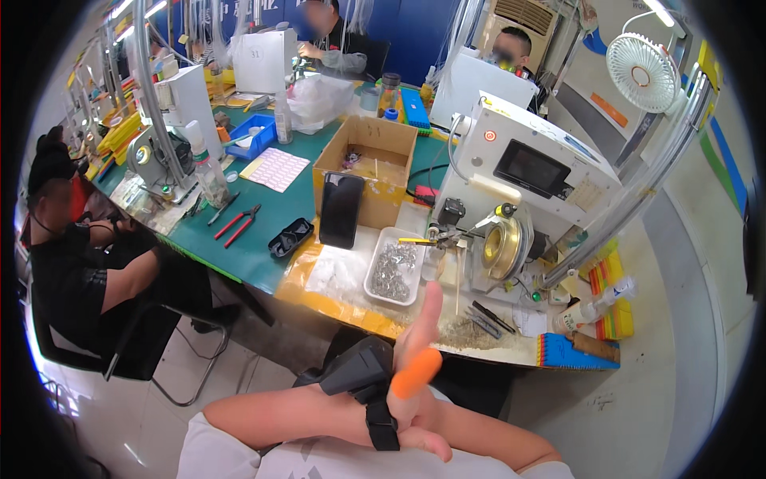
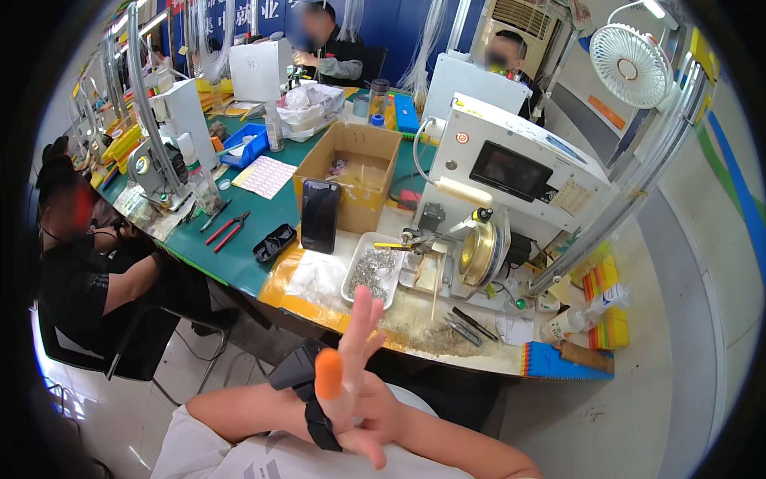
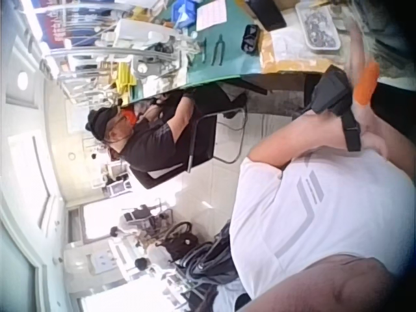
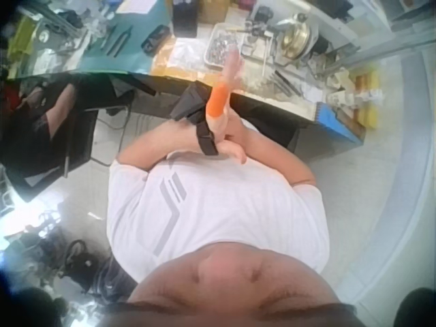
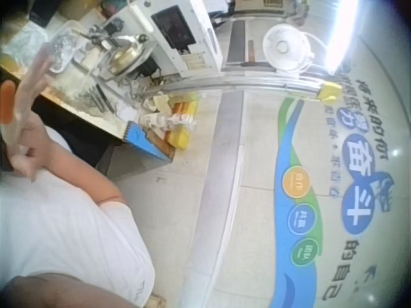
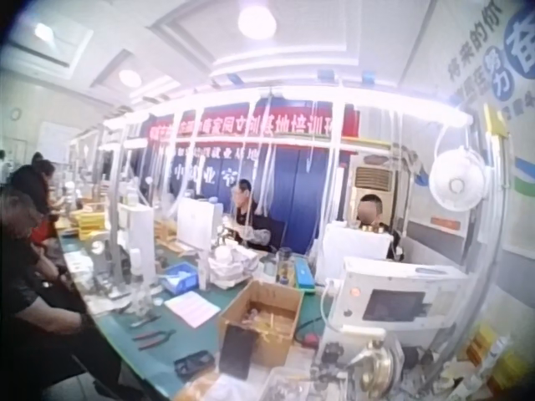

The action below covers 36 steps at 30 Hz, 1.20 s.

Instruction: Assembling electronic components using a specialized machine and hand tools.

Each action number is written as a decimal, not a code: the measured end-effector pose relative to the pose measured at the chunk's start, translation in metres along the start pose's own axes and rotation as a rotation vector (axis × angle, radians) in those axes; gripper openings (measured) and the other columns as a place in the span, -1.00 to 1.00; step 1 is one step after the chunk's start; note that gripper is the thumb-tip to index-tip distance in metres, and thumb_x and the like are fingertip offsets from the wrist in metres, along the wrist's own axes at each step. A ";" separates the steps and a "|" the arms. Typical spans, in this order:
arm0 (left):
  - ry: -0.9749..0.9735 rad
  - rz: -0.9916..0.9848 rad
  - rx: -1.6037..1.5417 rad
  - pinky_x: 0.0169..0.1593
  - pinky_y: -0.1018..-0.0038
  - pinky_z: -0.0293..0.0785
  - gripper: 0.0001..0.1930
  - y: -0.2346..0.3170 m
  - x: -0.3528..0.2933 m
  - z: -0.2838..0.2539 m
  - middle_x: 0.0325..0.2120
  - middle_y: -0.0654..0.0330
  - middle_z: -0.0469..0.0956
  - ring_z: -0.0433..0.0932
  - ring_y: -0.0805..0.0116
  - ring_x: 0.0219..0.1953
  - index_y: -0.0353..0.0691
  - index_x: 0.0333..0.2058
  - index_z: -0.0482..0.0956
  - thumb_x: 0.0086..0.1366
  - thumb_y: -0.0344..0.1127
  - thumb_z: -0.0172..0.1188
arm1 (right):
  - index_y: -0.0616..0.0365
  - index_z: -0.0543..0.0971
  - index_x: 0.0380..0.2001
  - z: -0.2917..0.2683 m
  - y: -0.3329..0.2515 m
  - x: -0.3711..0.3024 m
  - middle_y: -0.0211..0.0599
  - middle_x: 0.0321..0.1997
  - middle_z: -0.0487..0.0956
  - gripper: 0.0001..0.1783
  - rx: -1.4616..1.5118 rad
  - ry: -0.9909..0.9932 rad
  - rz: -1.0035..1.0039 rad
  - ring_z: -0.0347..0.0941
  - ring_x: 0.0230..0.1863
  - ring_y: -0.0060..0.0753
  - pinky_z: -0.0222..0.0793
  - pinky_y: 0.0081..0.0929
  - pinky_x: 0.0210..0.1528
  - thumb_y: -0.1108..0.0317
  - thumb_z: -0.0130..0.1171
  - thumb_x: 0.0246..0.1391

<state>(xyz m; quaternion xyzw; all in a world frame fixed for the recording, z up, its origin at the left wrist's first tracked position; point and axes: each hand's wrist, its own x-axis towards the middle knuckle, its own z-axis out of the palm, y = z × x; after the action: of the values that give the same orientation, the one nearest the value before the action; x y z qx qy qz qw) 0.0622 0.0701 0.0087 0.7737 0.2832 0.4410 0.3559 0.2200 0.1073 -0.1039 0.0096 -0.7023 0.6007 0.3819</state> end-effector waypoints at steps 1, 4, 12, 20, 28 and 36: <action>-0.007 0.005 0.000 0.57 0.02 -0.05 0.45 0.001 0.008 0.006 0.57 -0.20 -0.10 0.49 0.27 0.27 -0.23 0.49 -0.77 0.31 0.08 0.48 | 0.12 0.68 -0.23 0.001 0.010 -0.011 -0.21 0.03 0.66 -0.75 0.084 0.014 0.104 0.61 0.01 -0.10 0.47 -0.23 -0.01 0.20 0.40 0.13; 0.442 0.058 0.138 0.54 0.03 0.02 -0.28 -0.014 0.030 0.015 0.61 -0.13 -0.16 -0.12 -0.38 0.58 0.14 0.32 0.57 0.16 -0.02 0.56 | 0.12 0.70 -0.16 -0.001 -0.005 -0.021 -0.17 0.03 0.66 -0.70 -0.402 -0.155 0.044 0.62 0.02 -0.11 0.51 -0.24 0.02 0.28 0.45 0.05; 0.424 0.052 0.700 0.50 -0.04 0.07 -0.48 -0.025 0.037 -0.014 0.50 -0.15 0.23 0.05 -0.37 0.54 -0.03 0.11 0.75 0.12 -0.46 0.38 | 0.23 0.68 -0.02 0.009 -0.042 0.025 -0.09 0.01 0.66 -0.56 -0.570 -0.210 -0.073 0.62 -0.02 -0.07 0.57 -0.12 0.03 0.29 0.45 0.02; 0.014 -0.048 -1.002 0.52 0.26 0.18 -0.42 -0.016 0.037 0.016 0.56 0.07 0.16 0.18 0.30 0.55 -0.24 0.44 0.37 0.46 -0.59 0.05 | 0.19 0.67 -0.03 0.001 0.019 -0.004 -0.27 -0.23 0.68 -0.64 -0.333 -0.264 0.069 0.61 -0.33 -0.29 0.55 -0.28 -0.21 0.23 0.40 0.18; 0.119 0.311 0.398 0.23 0.07 0.56 -0.75 -0.057 0.059 -0.004 0.35 0.16 0.51 0.42 -0.07 0.41 -0.10 -0.11 0.75 0.21 -0.38 0.30 | 0.18 0.61 0.13 0.008 0.005 0.015 -0.28 -0.07 0.71 -0.52 -0.460 -0.394 0.082 0.59 -0.41 -0.42 0.53 -0.41 -0.28 0.29 0.39 0.15; 0.090 0.388 0.879 0.04 0.23 0.57 -0.87 -0.124 0.037 0.026 0.19 0.22 0.62 0.59 0.06 0.22 -0.05 -0.25 0.75 0.23 -0.27 0.34 | 0.18 0.45 0.31 0.040 -0.051 0.045 -0.43 -0.44 0.53 -0.35 0.010 -0.210 0.716 0.41 -0.51 -0.58 0.34 -0.48 -0.41 0.21 0.38 0.22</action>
<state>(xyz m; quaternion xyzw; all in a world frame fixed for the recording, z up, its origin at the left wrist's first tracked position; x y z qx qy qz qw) 0.0867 0.1628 -0.0816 0.8695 0.3082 0.3710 -0.1062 0.1910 0.0793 -0.0361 -0.1732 -0.6935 0.6955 0.0736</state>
